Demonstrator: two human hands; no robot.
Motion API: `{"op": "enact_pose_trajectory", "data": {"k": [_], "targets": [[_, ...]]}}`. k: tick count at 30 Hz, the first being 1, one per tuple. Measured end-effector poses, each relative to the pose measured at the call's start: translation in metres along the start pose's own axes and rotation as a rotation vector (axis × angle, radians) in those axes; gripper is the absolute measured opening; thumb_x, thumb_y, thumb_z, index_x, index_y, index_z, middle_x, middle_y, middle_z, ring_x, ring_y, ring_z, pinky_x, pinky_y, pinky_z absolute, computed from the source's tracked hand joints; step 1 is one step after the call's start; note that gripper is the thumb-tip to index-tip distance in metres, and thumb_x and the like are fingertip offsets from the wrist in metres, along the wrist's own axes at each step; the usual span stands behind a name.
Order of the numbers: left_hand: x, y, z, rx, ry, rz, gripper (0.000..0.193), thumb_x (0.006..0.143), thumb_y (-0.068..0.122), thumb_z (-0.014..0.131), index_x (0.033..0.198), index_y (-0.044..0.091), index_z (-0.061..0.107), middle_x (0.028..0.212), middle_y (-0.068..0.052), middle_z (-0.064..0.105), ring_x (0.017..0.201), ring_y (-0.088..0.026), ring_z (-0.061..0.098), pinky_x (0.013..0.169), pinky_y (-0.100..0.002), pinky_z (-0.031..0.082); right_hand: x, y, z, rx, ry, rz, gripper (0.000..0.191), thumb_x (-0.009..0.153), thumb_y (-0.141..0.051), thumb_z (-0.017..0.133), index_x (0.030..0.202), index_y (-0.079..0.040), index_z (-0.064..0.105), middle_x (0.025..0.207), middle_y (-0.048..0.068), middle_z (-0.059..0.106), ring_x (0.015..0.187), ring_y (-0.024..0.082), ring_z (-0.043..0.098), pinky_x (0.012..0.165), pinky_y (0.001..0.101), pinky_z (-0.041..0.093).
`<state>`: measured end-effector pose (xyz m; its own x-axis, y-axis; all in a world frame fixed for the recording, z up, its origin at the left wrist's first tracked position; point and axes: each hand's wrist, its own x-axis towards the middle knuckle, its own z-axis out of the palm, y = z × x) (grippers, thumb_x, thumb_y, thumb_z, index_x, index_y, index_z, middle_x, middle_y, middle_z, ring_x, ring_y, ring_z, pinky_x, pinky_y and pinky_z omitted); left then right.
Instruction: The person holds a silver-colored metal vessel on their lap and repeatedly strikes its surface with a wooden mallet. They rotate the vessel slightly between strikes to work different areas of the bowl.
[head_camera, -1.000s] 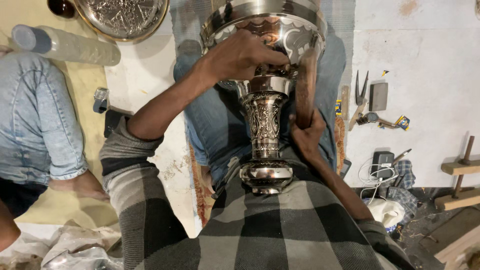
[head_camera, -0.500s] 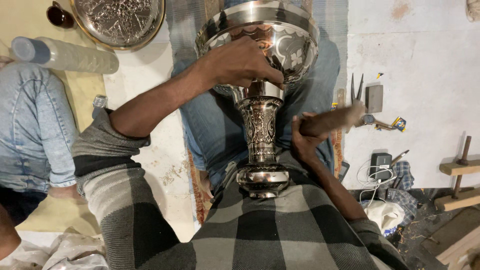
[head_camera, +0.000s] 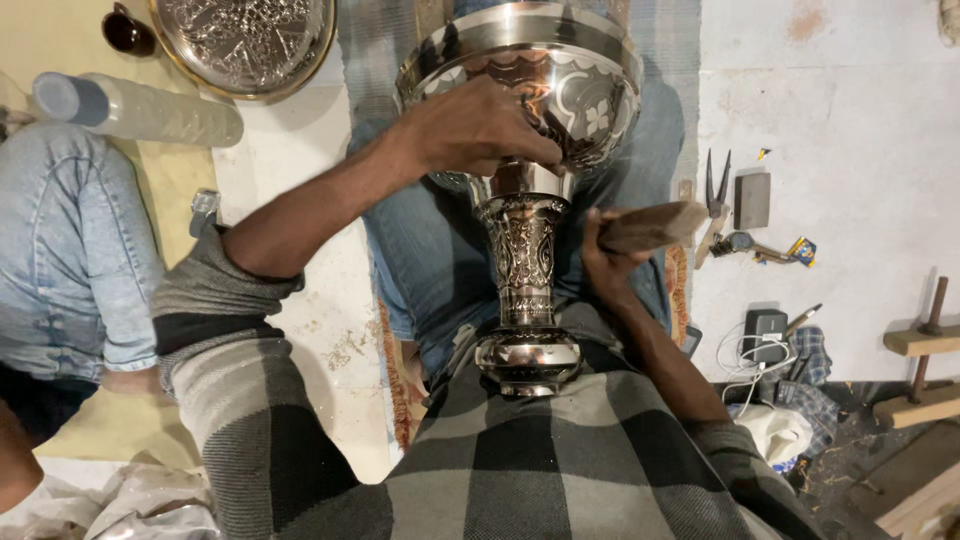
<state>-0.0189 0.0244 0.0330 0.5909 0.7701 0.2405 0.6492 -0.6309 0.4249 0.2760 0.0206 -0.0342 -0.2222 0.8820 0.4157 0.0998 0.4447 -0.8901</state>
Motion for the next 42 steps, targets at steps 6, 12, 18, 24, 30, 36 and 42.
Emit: {"op": "enact_pose_trajectory", "data": {"k": [6,12,18,24,30,36,42], "targets": [[-0.026,0.009,0.009,-0.146,0.378,-0.003,0.036,0.090,0.006,0.068,0.126,0.013,0.068,0.094,-0.005,0.077,0.074,-0.013,0.069,0.063,-0.029,0.056,0.051,-0.033,-0.037,0.020,-0.454,0.212,0.027,0.082,-0.013,0.068,0.105,-0.004,0.060,0.078,0.007,0.062,0.057,0.019,0.058,0.052,0.0301,0.051],[-0.034,0.030,0.055,0.036,0.626,-0.425,0.053,0.069,-0.009,0.058,0.114,0.004,0.081,0.081,-0.006,0.080,0.054,-0.017,0.070,0.044,-0.034,0.054,0.148,-0.093,-0.045,-0.370,-0.790,0.009,0.029,0.074,-0.008,0.070,0.096,-0.001,0.052,0.073,0.020,0.053,0.061,0.036,0.050,0.063,0.0422,0.049],[-0.028,0.044,0.079,-0.218,1.012,-0.460,0.042,0.089,-0.008,0.050,0.124,0.002,0.071,0.107,-0.013,0.078,0.093,-0.023,0.081,0.081,-0.035,0.071,0.186,-0.122,-0.029,-0.777,-0.871,-0.324,0.031,0.074,-0.007,0.075,0.103,-0.003,0.066,0.079,0.016,0.068,0.075,0.039,0.066,0.062,0.0463,0.045],[-0.032,0.033,0.079,-0.160,0.857,-0.417,0.051,0.075,-0.009,0.051,0.120,0.000,0.074,0.105,-0.013,0.079,0.085,-0.018,0.079,0.076,-0.034,0.067,0.161,-0.099,-0.020,-0.450,-0.796,-0.102,0.026,0.081,-0.007,0.073,0.103,-0.003,0.060,0.079,0.019,0.064,0.067,0.029,0.068,0.068,0.0397,0.054],[-0.018,0.008,0.049,-0.082,0.418,-0.182,0.059,0.083,-0.016,0.053,0.126,0.013,0.081,0.087,-0.005,0.079,0.060,-0.017,0.067,0.052,-0.026,0.058,0.103,-0.064,-0.038,-0.151,-0.575,-0.074,0.034,0.079,-0.003,0.068,0.109,0.003,0.055,0.087,0.015,0.065,0.071,0.026,0.064,0.065,0.0412,0.053],[0.006,0.012,-0.010,0.006,0.106,0.021,0.049,0.076,-0.002,0.073,0.119,0.023,0.077,0.067,-0.004,0.068,0.061,-0.020,0.066,0.052,-0.039,0.050,0.021,-0.008,-0.023,-0.067,-0.222,0.083,0.018,0.089,-0.006,0.074,0.098,0.002,0.060,0.080,0.012,0.069,0.057,0.018,0.067,0.052,0.0344,0.052],[0.020,0.017,-0.043,-0.090,0.082,-0.042,0.036,0.085,0.004,0.078,0.117,0.020,0.074,0.064,-0.008,0.064,0.055,-0.024,0.064,0.050,-0.041,0.047,-0.037,-0.004,-0.034,-0.308,-0.245,0.396,0.024,0.085,-0.001,0.079,0.102,0.000,0.062,0.080,0.001,0.058,0.071,0.012,0.052,0.063,0.0306,0.046]]}}
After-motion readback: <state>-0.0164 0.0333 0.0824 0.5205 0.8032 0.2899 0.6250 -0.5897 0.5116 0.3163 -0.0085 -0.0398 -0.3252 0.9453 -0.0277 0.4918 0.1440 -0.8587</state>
